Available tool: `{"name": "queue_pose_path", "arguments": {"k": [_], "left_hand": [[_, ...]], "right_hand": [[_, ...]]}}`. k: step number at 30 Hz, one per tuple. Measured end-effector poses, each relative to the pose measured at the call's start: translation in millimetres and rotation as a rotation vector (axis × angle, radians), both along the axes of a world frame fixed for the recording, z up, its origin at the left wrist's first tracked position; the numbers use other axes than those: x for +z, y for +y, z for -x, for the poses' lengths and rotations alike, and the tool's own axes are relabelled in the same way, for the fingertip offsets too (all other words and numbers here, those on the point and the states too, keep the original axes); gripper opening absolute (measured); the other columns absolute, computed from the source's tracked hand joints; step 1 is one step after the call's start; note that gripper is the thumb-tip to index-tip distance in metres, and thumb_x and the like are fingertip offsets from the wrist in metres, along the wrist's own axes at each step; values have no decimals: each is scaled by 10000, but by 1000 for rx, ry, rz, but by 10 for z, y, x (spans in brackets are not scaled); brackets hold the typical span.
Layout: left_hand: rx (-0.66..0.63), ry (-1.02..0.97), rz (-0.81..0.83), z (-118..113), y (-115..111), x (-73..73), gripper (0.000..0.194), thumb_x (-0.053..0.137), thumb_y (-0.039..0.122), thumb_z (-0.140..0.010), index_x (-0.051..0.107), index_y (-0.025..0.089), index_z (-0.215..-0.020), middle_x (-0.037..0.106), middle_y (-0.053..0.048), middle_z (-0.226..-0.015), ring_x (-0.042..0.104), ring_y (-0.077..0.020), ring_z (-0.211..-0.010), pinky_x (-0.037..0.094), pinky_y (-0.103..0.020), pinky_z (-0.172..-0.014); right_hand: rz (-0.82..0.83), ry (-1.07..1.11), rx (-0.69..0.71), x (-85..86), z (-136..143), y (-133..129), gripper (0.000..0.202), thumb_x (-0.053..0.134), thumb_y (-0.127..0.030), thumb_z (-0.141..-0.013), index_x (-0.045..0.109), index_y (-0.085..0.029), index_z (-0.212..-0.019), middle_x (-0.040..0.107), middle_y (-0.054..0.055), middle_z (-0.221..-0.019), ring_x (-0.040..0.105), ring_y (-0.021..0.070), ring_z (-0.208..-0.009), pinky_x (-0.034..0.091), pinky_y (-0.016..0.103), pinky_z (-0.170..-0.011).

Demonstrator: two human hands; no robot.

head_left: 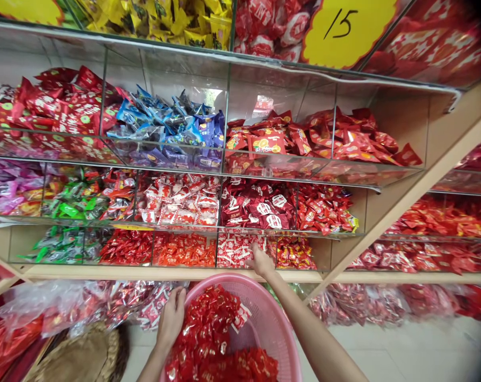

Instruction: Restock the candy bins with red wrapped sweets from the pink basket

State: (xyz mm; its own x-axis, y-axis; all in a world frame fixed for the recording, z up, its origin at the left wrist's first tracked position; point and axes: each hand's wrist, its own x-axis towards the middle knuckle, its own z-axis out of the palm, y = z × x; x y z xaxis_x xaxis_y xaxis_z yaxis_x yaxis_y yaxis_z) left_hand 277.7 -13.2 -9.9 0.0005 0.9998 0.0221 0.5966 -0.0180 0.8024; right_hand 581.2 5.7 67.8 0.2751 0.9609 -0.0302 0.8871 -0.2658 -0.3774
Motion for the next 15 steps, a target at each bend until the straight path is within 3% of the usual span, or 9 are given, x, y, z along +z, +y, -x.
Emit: {"name": "queue_pose_path", "arguments": {"k": [6, 10, 15], "left_hand": [[13, 21, 2, -6, -3, -4, 439, 305, 501, -800, 526, 199, -1030, 664, -74, -958, 617, -224, -880, 450, -343, -786], [12, 30, -12, 0, -5, -1, 440, 311, 498, -797, 536, 199, -1029, 664, -75, -967, 616, -225, -886, 457, -342, -779], [1, 33, -22, 6, 9, -16, 448, 319, 495, -795, 537, 189, -1038, 659, -83, -972, 605, -228, -912, 447, -356, -807]], "right_hand": [[-71, 49, 2, -63, -39, 4, 367, 576, -322, -708, 511, -193, -1046, 615, 89, -952, 563, 185, -837, 346, 238, -627], [-168, 201, -53, -97, -144, 25, 395, 557, -415, -713, 558, -146, -1003, 628, 66, -791, 557, 163, -696, 363, 234, -597], [-437, 359, -66, 95, -166, -26, 451, 547, -498, -685, 567, -110, -916, 615, 78, -793, 529, 156, -650, 393, 250, -589]]}}
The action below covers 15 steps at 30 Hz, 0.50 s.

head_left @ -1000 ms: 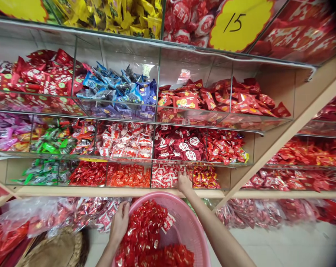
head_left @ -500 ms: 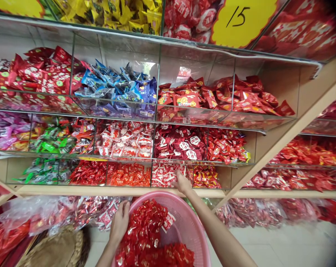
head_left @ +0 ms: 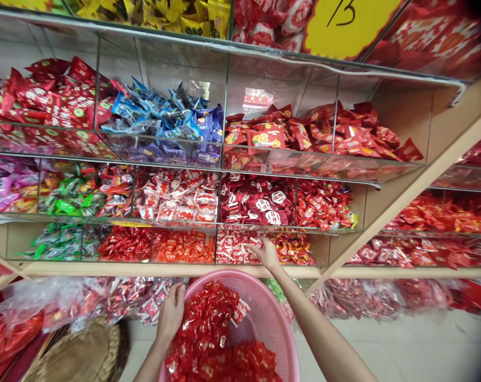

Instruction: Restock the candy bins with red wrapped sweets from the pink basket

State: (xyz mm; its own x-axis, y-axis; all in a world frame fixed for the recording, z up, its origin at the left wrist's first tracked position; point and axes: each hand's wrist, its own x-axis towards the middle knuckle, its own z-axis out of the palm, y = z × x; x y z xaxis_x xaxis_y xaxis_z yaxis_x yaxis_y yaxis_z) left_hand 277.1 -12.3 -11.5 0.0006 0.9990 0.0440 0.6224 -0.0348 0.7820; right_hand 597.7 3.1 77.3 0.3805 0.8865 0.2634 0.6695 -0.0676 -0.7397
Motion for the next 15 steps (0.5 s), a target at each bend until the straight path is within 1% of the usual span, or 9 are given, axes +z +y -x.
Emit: {"name": "queue_pose_path", "arguments": {"k": [2, 4, 5, 6, 7, 9, 12, 13, 15], "left_hand": [[1, 1, 2, -5, 8, -13, 457, 312, 501, -796, 536, 187, -1042, 663, -80, -949, 611, -226, -892, 452, -358, -794], [3, 2, 4, -11, 13, -22, 462, 305, 505, -797, 535, 189, -1043, 665, -76, -933, 615, -224, -878, 455, -357, -786], [4, 4, 8, -13, 14, -24, 463, 301, 507, -799, 534, 190, -1044, 665, -75, -928, 615, -223, -875, 455, -357, -786], [4, 7, 14, -14, 14, -23, 465, 298, 509, -799, 533, 191, -1045, 665, -73, -924, 616, -223, -872, 455, -358, -786], [4, 10, 20, -14, 12, -21, 468, 294, 511, -800, 531, 192, -1046, 665, -73, -919, 616, -223, -871, 454, -360, -787], [3, 13, 26, -14, 9, -14, 474, 286, 515, -802, 529, 190, -1047, 664, -74, -917, 615, -223, -871, 453, -363, -790], [3, 15, 30, -17, 5, -5, 478, 282, 517, -803, 523, 188, -1052, 657, -82, -943, 610, -226, -885, 451, -365, -791], [3, 17, 32, -18, 4, -4, 478, 280, 517, -804, 520, 188, -1054, 655, -84, -954, 607, -226, -892, 450, -364, -792], [3, 22, 38, -19, 4, -6, 478, 277, 519, -805, 515, 190, -1058, 652, -86, -969, 605, -225, -900, 449, -361, -794]], "right_hand": [[-55, 123, 28, 76, 77, -92, 469, 558, -514, -669, 537, -127, -932, 608, 62, -778, 513, 138, -589, 400, 247, -541], [-1, 308, 129, 71, 204, -239, 469, 567, -524, -662, 497, -154, -942, 587, 14, -684, 479, 113, -489, 384, 230, -456], [59, 410, 194, 28, 279, -330, 460, 568, -528, -661, 483, -167, -934, 568, -13, -633, 457, 101, -442, 367, 220, -414], [134, 496, 279, -42, 356, -431, 447, 574, -524, -660, 475, -177, -923, 555, -29, -607, 445, 94, -418, 356, 212, -388], [200, 560, 327, -135, 431, -536, 421, 579, -520, -658, 476, -185, -892, 548, -38, -600, 436, 86, -403, 350, 206, -369], [311, 631, 355, -369, 558, -743, 367, 582, -497, -666, 495, -190, -848, 559, -33, -644, 440, 74, -415, 361, 199, -368], [521, 598, 319, -715, 683, -986, 292, 570, -457, -677, 501, -190, -775, 516, -48, -542, 421, 76, -361, 336, 200, -336], [591, 582, 299, -801, 710, -1041, 267, 571, -431, -677, 491, -194, -770, 507, -51, -519, 426, 83, -350, 325, 200, -327], [717, 543, 251, -914, 758, -1113, 221, 560, -383, -687, 464, -200, -766, 487, -54, -480, 445, 99, -344, 325, 204, -325]]}}
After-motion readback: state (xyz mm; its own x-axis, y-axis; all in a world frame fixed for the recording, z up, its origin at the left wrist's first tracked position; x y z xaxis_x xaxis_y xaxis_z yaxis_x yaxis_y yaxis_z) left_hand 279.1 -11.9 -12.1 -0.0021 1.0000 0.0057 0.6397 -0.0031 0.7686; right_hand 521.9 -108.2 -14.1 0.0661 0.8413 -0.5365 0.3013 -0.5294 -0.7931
